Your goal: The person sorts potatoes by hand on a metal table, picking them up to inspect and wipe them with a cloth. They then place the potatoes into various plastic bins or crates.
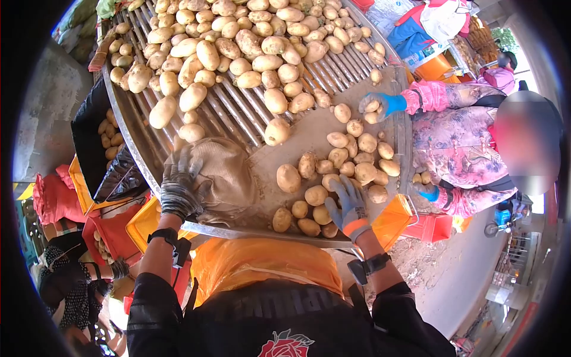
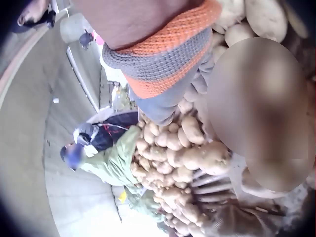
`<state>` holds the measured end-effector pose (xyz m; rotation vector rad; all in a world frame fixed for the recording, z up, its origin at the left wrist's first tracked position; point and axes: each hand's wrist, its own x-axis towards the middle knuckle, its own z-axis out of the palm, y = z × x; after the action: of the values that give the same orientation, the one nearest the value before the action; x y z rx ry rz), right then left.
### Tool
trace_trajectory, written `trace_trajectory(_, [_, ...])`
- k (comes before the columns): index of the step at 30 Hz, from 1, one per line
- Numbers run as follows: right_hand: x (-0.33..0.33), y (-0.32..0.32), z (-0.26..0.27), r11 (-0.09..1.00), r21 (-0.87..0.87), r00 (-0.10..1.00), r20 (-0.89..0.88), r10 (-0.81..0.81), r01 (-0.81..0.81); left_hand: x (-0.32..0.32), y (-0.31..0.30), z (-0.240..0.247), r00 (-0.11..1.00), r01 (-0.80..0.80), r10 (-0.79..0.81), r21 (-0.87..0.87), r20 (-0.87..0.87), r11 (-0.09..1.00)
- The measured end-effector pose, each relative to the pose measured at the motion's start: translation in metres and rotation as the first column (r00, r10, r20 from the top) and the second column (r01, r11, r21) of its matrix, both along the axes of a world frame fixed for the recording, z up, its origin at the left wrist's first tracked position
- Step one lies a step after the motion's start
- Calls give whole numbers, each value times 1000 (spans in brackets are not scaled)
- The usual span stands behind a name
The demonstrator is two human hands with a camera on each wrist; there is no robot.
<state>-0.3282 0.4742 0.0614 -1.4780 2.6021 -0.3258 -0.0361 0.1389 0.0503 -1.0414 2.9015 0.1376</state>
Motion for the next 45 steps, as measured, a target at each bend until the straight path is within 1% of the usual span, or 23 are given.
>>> trace_trajectory(3, [2,4,2,994,41,990,96,-106,102,-1,-1,5,999,0,0,6,36,1000])
trace_trajectory(5, [2,-16,11,985,-128,975,205,-85,113,-4,0,8,997,-8,5,40,83,999])
trace_trajectory(7, [4,-52,24,993,-121,992,128,22,-7,-2,0,5,996,-9,7,24,93,1000])
trace_trajectory(9, [0,-84,2,992,45,993,29,114,-115,-2,2,1,995,-1,0,11,99,1000])
trace_trajectory(12, [-4,-132,-9,987,119,993,55,104,-110,0,2,-3,997,20,-16,-53,82,998])
trace_trajectory(14, [-4,-150,-15,988,71,977,177,120,-135,-1,3,-6,996,17,-12,-52,86,999])
trace_trajectory(18, [-3,-153,-22,994,18,961,259,100,-109,0,4,-8,998,9,-5,-73,63,997])
trace_trajectory(21, [-6,-135,-22,998,42,968,246,44,-56,1,5,-4,998,-8,11,-43,65,999])
trace_trajectory(23, [-13,-118,-18,991,-14,760,643,-92,132,4,4,-12,999,2,1,-59,53,998])
trace_trajectory(25, [-35,-102,-55,882,-312,621,783,28,354,6,3,-13,999,8,-5,-65,49,998])
trace_trajectory(26, [-48,-97,-36,861,-323,697,715,-49,392,6,4,-14,999,1,2,-62,51,998])
trace_trajectory(27, [-63,-88,-30,792,-390,680,732,-42,469,6,3,-15,999,-2,4,-56,38,998])
trace_trajectory(30, [-117,-63,-23,738,-486,666,743,67,468,3,5,-11,998,-6,9,-45,61,999])
trace_trajectory(31, [-127,-57,-16,858,-300,782,599,-170,416,3,4,-13,999,-4,7,-51,53,999])
trace_trajectory(32, [-132,-55,-14,912,-81,862,371,-346,402,4,3,-14,999,-2,5,-58,46,998])
trace_trajectory(33, [-130,-59,-19,912,-81,861,373,-346,401,3,3,-11,999,-3,6,-58,49,998])
trace_trajectory(36, [-117,-68,-44,943,115,949,-89,-303,312,-1,5,-2,994,15,-10,-43,110,999])
trace_trajectory(38, [-139,-76,-49,937,132,946,-21,-325,324,-3,6,1,994,11,-6,-49,110,999])
trace_trajectory(40, [-171,-81,-58,968,98,958,147,-245,233,-2,5,-3,997,11,-6,-56,82,998])
trace_trajectory(41, [-179,-82,-53,960,175,937,238,-257,219,-1,4,-6,999,3,0,-59,52,998])
trace_trajectory(42, [-181,-79,-56,959,177,935,239,-261,222,0,4,-9,999,6,-3,-58,53,998])
trace_trajectory(44, [-184,-77,-61,940,238,758,556,-339,246,2,1,-14,1000,-7,8,-69,13,998])
trace_trajectory(45, [-200,-68,-90,966,182,728,635,-258,183,1,0,-13,1000,-16,17,-69,11,997])
